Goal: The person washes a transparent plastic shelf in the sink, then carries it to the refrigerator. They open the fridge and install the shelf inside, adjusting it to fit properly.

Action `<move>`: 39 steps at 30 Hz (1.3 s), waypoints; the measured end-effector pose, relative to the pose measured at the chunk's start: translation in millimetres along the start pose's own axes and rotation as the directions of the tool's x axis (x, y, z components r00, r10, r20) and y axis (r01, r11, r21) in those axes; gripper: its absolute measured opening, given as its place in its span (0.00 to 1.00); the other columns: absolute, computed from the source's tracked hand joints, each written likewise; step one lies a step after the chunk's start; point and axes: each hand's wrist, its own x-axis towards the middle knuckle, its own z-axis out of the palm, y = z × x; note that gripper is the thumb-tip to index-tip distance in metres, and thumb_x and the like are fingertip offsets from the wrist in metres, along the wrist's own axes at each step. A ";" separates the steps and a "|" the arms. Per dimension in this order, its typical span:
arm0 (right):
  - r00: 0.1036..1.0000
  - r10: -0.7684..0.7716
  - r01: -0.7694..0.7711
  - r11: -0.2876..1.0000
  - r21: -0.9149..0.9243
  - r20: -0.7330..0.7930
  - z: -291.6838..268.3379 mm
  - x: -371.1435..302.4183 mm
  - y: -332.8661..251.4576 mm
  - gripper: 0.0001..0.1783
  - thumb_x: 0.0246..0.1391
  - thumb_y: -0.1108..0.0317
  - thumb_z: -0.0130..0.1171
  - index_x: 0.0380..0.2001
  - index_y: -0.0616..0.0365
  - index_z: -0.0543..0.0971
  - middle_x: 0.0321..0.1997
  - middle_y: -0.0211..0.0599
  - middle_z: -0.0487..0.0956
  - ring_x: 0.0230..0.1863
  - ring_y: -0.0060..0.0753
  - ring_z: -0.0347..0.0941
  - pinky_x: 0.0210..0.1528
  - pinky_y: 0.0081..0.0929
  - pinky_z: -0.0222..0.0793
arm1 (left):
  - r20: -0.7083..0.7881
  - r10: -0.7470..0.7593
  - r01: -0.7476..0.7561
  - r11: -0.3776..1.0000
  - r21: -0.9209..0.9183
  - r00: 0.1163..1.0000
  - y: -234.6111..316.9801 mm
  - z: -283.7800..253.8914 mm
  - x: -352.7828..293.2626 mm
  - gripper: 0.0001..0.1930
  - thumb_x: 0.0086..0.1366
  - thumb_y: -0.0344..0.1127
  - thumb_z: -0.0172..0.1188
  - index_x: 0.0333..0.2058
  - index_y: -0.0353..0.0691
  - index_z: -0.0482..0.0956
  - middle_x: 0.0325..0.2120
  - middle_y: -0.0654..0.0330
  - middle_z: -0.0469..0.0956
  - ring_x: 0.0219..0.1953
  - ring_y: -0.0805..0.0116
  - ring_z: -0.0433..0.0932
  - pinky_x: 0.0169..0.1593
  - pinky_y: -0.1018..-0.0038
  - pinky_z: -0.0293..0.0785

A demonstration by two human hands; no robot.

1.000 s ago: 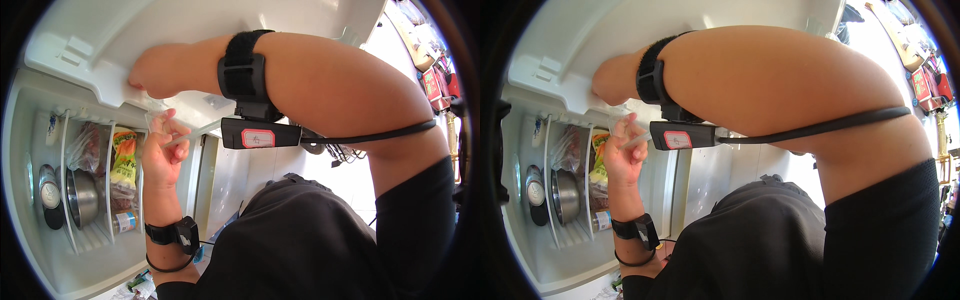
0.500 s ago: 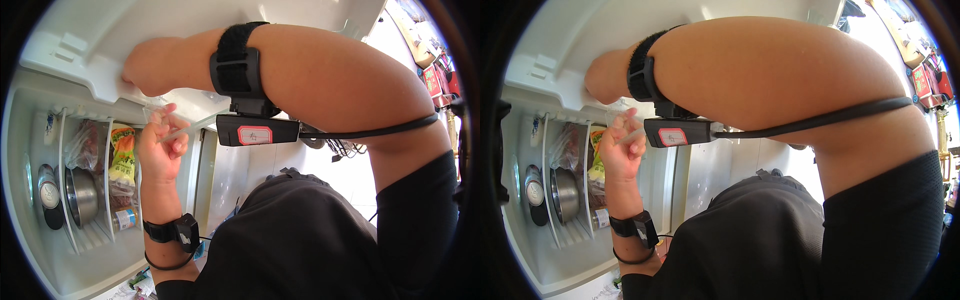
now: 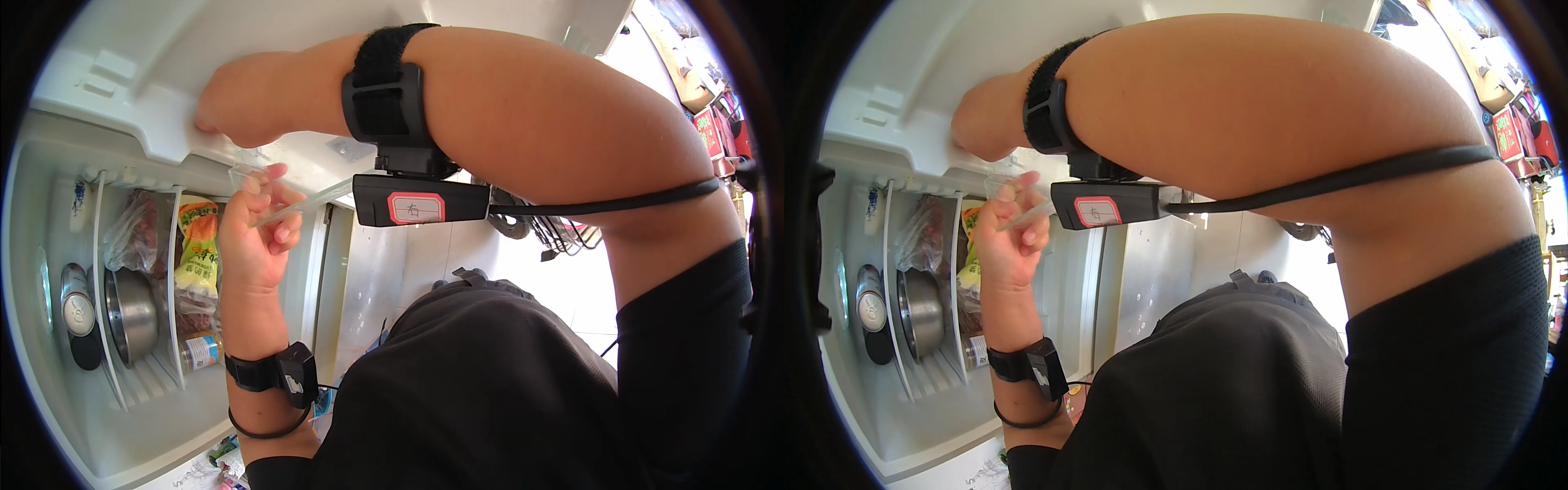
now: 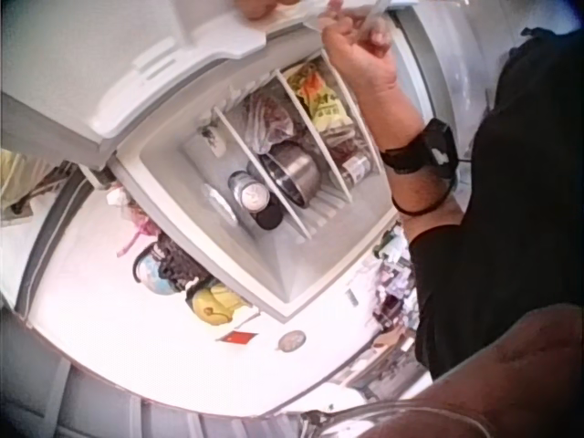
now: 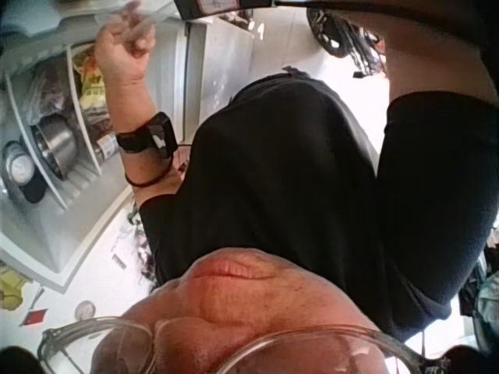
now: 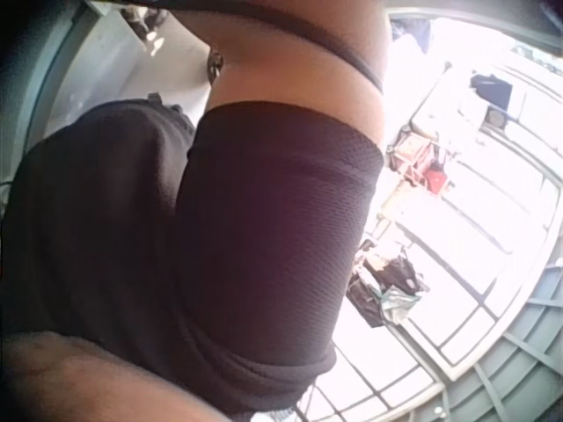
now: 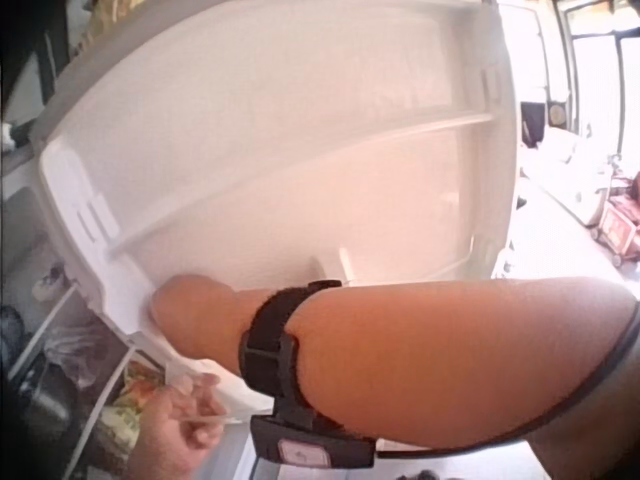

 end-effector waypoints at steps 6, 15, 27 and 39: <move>1.000 -0.017 0.016 0.999 -0.045 -0.023 3.5 1.0 1.7 0.11 0.42 0.76 0.48 0.30 0.54 0.77 0.28 0.40 0.76 0.34 0.47 0.72 0.33 0.41 0.68 | -0.068 -0.024 0.027 0.999 0.042 0.997 3.4 3.1 -2.3 0.20 0.47 0.35 0.45 0.40 0.31 0.67 0.22 0.56 0.69 0.12 0.76 0.56 0.15 0.82 0.48; 0.998 0.043 -0.040 0.998 -0.049 0.045 1.1 3.3 -0.9 0.11 0.41 0.75 0.49 0.30 0.54 0.77 0.28 0.40 0.76 0.33 0.48 0.72 0.31 0.41 0.69 | -0.042 -0.054 0.055 0.997 0.046 0.998 8.2 4.0 -1.6 0.19 0.47 0.35 0.46 0.39 0.31 0.68 0.21 0.56 0.70 0.12 0.75 0.57 0.15 0.81 0.49; 0.999 -0.030 0.031 0.998 0.048 -0.024 -3.7 -6.5 6.1 0.12 0.40 0.76 0.48 0.31 0.55 0.76 0.31 0.45 0.76 0.36 0.50 0.71 0.37 0.40 0.68 | -0.062 -0.019 0.023 0.998 0.063 0.998 -0.6 5.9 -1.6 0.19 0.51 0.34 0.43 0.42 0.33 0.62 0.19 0.54 0.71 0.14 0.77 0.57 0.16 0.81 0.53; 0.974 0.074 -0.098 0.990 0.104 0.216 -25.8 -6.7 0.7 0.08 0.47 0.72 0.50 0.32 0.60 0.75 0.28 0.42 0.77 0.27 0.42 0.73 0.30 0.31 0.68 | -0.020 -0.111 0.112 0.994 0.015 0.994 4.2 13.0 -5.5 0.17 0.53 0.34 0.43 0.42 0.34 0.60 0.32 0.50 0.74 0.15 0.80 0.55 0.18 0.82 0.55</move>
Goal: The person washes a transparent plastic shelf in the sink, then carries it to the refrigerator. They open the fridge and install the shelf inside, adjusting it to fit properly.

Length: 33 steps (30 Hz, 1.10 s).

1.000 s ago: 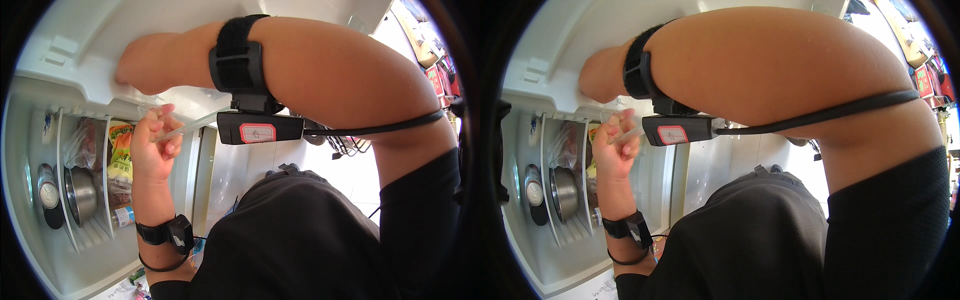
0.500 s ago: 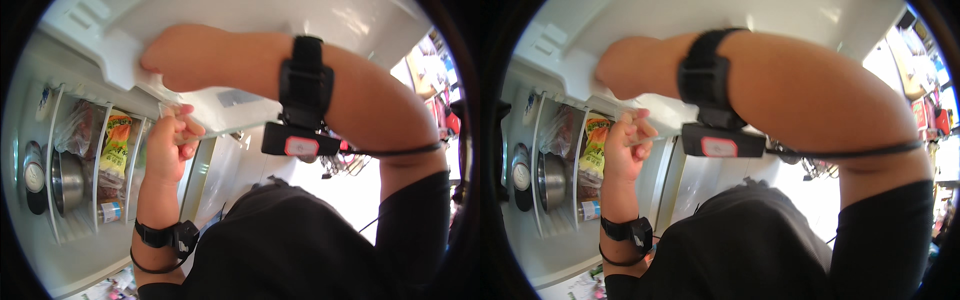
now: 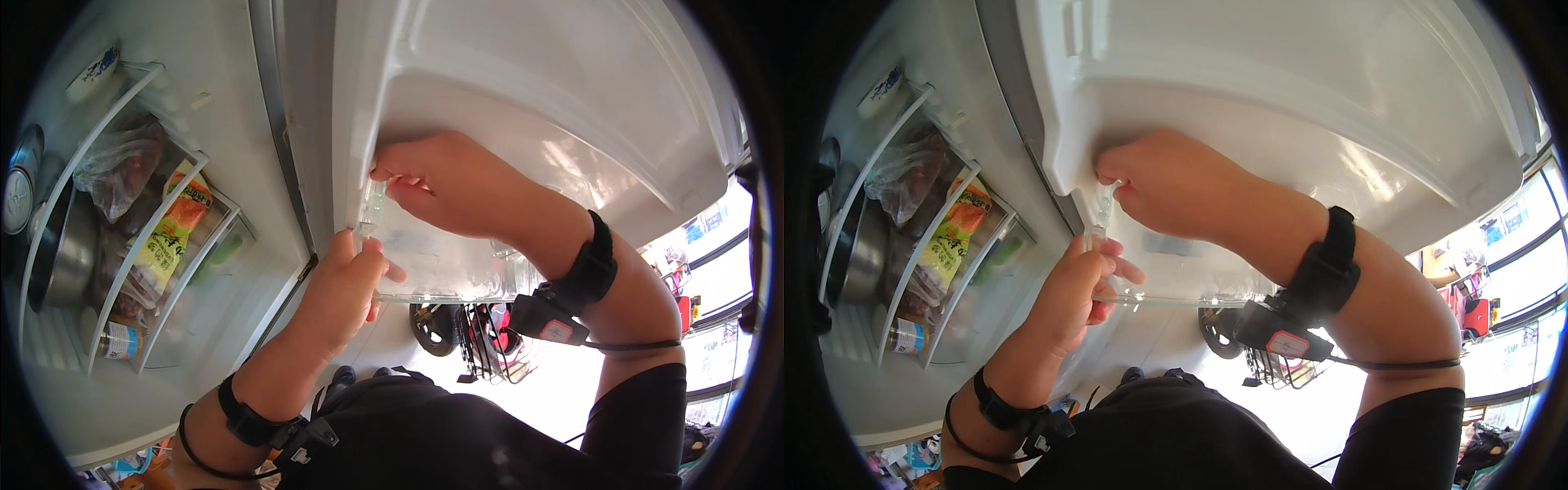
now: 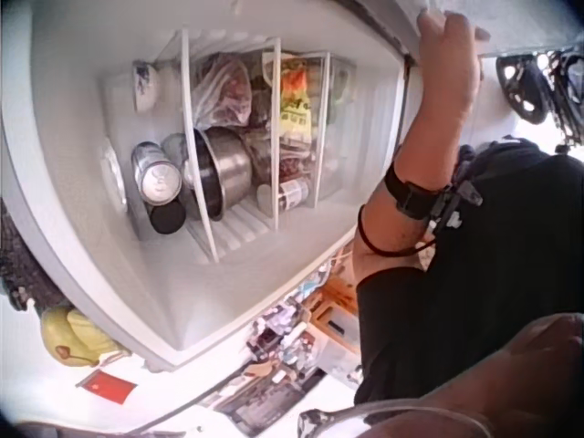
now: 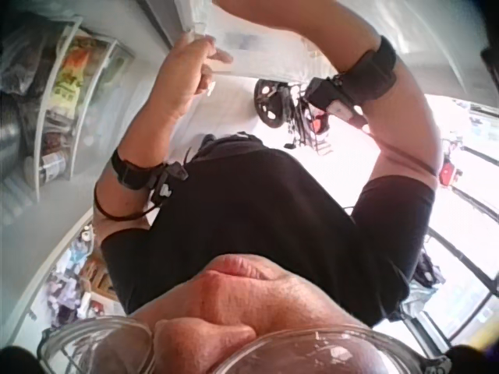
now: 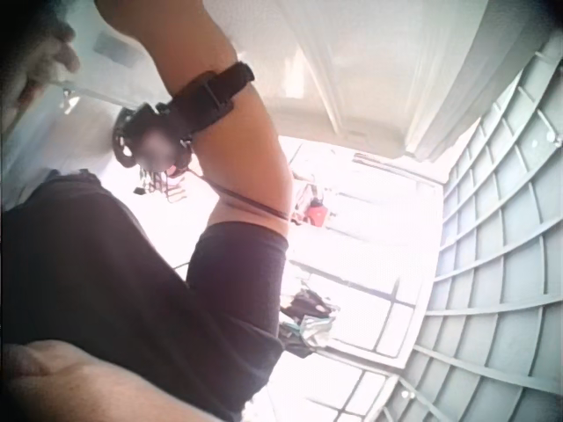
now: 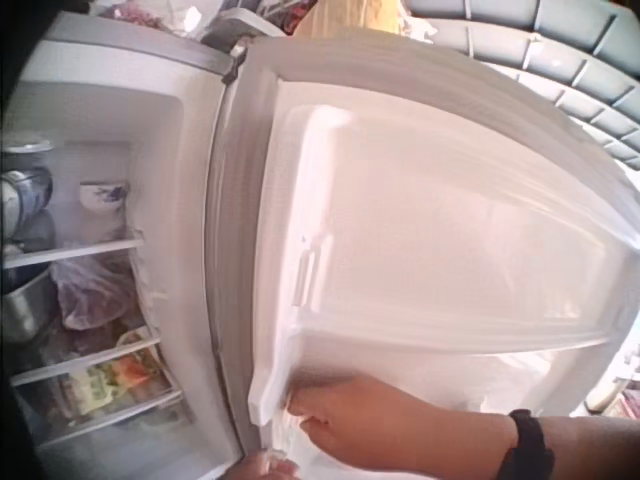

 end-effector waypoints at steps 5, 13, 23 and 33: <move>1.000 -0.015 0.015 0.996 0.084 -0.004 -1.2 -1.0 0.8 0.09 0.48 0.71 0.51 0.33 0.62 0.75 0.30 0.41 0.78 0.29 0.38 0.75 0.33 0.28 0.71 | 0.024 0.023 -0.023 0.999 -0.025 0.999 -0.9 -1.2 1.3 0.18 0.53 0.33 0.43 0.43 0.33 0.59 0.32 0.48 0.75 0.14 0.80 0.54 0.18 0.81 0.56; 0.995 -0.035 0.036 0.999 0.008 -0.091 7.6 -3.0 2.2 0.07 0.46 0.74 0.51 0.31 0.60 0.73 0.26 0.40 0.76 0.28 0.39 0.74 0.31 0.29 0.69 | -0.015 0.074 -0.074 0.997 -0.002 0.997 -0.9 1.1 0.8 0.17 0.54 0.33 0.42 0.42 0.31 0.60 0.29 0.45 0.75 0.13 0.78 0.55 0.17 0.80 0.56; 0.976 -0.080 0.053 0.989 -0.135 -0.204 15.9 1.6 -3.0 0.08 0.42 0.76 0.50 0.30 0.58 0.73 0.23 0.42 0.74 0.26 0.48 0.70 0.28 0.37 0.66 | -0.081 0.020 -0.026 0.997 -0.071 0.996 2.5 6.4 1.9 0.16 0.55 0.42 0.47 0.36 0.35 0.66 0.28 0.46 0.76 0.13 0.79 0.55 0.17 0.81 0.54; 0.999 -0.038 0.042 0.976 -0.212 0.022 23.5 -10.2 -12.1 0.10 0.42 0.77 0.49 0.31 0.60 0.75 0.31 0.43 0.74 0.33 0.44 0.71 0.35 0.34 0.68 | 0.027 -0.204 0.206 0.965 -0.161 0.978 -9.8 -3.2 16.2 0.15 0.55 0.41 0.46 0.35 0.35 0.65 0.29 0.51 0.76 0.12 0.78 0.52 0.18 0.79 0.54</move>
